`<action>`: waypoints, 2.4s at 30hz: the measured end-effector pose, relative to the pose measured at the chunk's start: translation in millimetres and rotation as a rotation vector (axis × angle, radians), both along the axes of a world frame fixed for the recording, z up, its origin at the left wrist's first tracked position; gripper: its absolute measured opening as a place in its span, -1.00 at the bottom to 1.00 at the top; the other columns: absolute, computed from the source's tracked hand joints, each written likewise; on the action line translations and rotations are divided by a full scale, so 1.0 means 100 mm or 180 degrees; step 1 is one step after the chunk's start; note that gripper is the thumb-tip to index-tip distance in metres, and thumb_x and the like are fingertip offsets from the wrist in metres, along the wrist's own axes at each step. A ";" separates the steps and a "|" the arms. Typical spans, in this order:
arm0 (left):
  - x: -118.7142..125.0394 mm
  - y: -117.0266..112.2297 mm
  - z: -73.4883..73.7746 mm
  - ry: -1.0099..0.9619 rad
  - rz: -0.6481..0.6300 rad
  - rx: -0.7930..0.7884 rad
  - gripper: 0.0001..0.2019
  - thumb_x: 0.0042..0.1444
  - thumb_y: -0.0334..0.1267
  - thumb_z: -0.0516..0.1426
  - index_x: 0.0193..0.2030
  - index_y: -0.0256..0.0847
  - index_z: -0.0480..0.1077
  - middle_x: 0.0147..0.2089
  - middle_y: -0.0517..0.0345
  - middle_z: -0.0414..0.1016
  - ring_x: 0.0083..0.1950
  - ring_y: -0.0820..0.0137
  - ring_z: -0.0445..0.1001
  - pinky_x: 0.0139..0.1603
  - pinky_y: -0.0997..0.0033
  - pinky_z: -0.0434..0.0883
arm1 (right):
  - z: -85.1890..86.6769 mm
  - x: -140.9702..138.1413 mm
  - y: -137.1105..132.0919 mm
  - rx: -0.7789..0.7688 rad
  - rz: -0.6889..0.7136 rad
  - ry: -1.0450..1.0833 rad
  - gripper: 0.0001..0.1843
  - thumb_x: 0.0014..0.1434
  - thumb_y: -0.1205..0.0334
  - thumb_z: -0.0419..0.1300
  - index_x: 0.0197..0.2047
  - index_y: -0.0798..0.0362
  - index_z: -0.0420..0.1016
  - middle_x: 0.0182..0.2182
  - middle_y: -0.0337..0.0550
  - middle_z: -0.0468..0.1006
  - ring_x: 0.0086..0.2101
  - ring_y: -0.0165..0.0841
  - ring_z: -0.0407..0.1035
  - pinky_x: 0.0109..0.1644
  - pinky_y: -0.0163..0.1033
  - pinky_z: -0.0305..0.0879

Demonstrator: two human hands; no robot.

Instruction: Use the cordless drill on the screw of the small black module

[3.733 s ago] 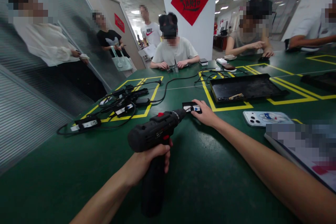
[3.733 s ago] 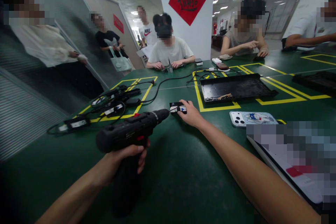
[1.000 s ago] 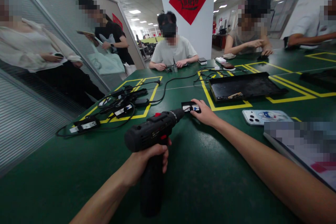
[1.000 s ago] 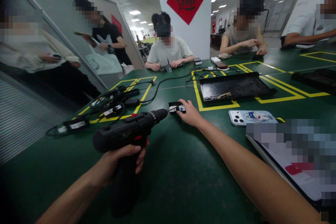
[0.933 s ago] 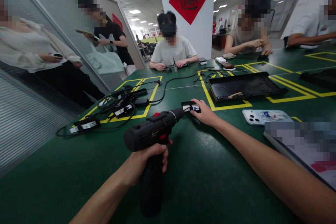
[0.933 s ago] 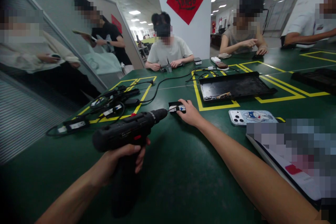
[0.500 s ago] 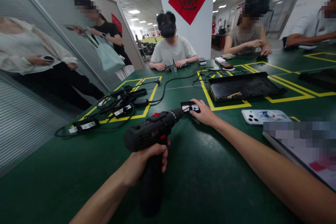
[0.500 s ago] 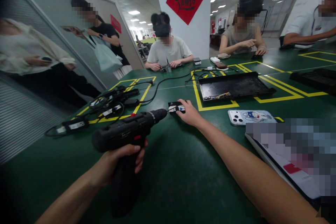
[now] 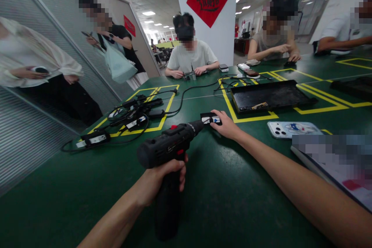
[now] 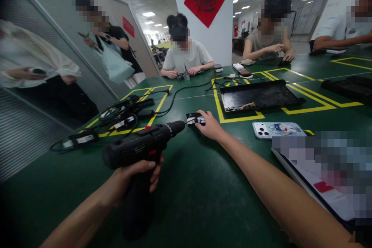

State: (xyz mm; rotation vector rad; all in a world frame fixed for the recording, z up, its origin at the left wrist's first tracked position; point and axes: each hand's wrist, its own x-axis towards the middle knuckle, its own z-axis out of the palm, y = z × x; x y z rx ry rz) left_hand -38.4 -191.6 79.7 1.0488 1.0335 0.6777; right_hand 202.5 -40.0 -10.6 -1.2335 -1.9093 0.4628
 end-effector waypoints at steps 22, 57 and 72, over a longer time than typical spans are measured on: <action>0.03 -0.02 0.06 -0.0035 0.0127 -0.0079 -0.84 0.11 -0.28 0.08 -0.18 -0.29 0.32 -0.49 0.22 0.33 -0.51 0.42 0.37 -0.44 0.36 0.33 | 0.04 -0.01 -0.03 -0.0072 -0.0017 0.0016 -0.47 0.11 0.18 0.15 0.17 -0.08 0.19 -0.02 -0.09 0.27 -0.07 -0.26 0.32 0.08 -0.13 0.22; 0.06 -0.02 0.15 0.0411 -0.0010 0.0082 -0.78 0.10 -0.23 0.09 -0.13 -0.26 0.32 -0.46 0.20 0.37 -0.48 0.38 0.40 -0.40 0.32 0.34 | 0.01 -0.01 0.00 -0.0045 -0.0023 -0.0034 -0.45 0.11 0.18 0.15 0.18 -0.05 0.19 -0.04 -0.08 0.28 -0.10 -0.27 0.33 0.05 -0.13 0.24; 0.06 -0.01 0.14 0.0354 -0.0037 0.0130 -0.82 0.10 -0.23 0.10 -0.20 -0.28 0.33 -0.45 0.19 0.35 -0.48 0.39 0.39 -0.41 0.33 0.34 | 0.02 -0.01 -0.01 -0.0053 -0.0025 -0.0032 -0.45 0.11 0.18 0.15 0.18 -0.05 0.18 -0.02 -0.07 0.27 -0.07 -0.26 0.33 0.07 -0.13 0.22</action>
